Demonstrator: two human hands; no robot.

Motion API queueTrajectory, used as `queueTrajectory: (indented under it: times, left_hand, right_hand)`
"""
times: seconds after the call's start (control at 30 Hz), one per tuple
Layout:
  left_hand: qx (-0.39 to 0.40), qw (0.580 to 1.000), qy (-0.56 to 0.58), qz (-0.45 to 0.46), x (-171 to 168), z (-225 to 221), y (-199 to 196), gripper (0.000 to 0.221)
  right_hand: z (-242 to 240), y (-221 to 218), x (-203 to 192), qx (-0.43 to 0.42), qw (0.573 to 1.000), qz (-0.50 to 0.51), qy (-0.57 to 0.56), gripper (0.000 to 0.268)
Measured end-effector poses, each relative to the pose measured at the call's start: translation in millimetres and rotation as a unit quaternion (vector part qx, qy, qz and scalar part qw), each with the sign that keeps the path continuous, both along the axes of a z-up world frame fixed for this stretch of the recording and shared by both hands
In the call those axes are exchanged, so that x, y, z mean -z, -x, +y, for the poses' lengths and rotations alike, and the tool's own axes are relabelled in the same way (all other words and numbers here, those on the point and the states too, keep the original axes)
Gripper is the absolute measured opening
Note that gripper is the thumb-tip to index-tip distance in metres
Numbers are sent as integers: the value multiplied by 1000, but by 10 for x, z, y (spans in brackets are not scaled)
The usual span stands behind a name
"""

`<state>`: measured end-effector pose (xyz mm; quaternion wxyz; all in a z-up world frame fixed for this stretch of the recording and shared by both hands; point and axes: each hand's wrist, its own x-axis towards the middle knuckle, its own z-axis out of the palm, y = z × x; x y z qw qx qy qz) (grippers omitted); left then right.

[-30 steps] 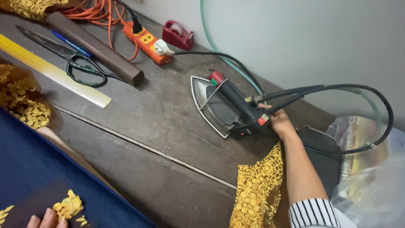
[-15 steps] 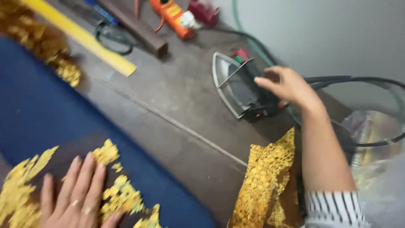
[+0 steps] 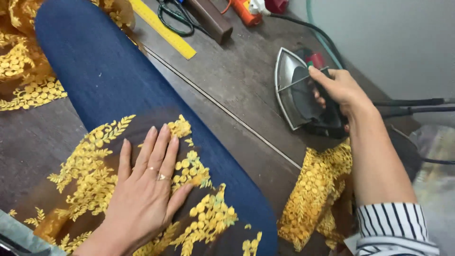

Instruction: A person is meticulously smoothing and ironing pieces of gold lace fabric on a sleeve board at a workstation.

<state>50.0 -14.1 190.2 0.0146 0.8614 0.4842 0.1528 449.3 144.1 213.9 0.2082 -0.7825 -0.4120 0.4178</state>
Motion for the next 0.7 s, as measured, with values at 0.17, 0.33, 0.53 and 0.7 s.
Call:
queueTrajectory:
  times: [0.17, 0.33, 0.53, 0.7]
  left_hand:
    - [13, 996, -23, 87, 9, 48, 82, 94]
    - [27, 963, -153, 218, 107, 78, 154, 134]
    - [69, 985, -106, 121, 248, 108, 163, 121]
    - [32, 970, -180, 160, 270, 104, 155, 139]
  right_hand:
    - [-767, 339, -636, 6, 999, 9, -32, 43]
    - [-1583, 694, -1271, -48, 995, -62, -60, 57]
    - [-2288, 832, -1533, -52, 990, -109, -75, 58]
    - [-2558, 1070, -1581, -22, 992, -126, 13, 45]
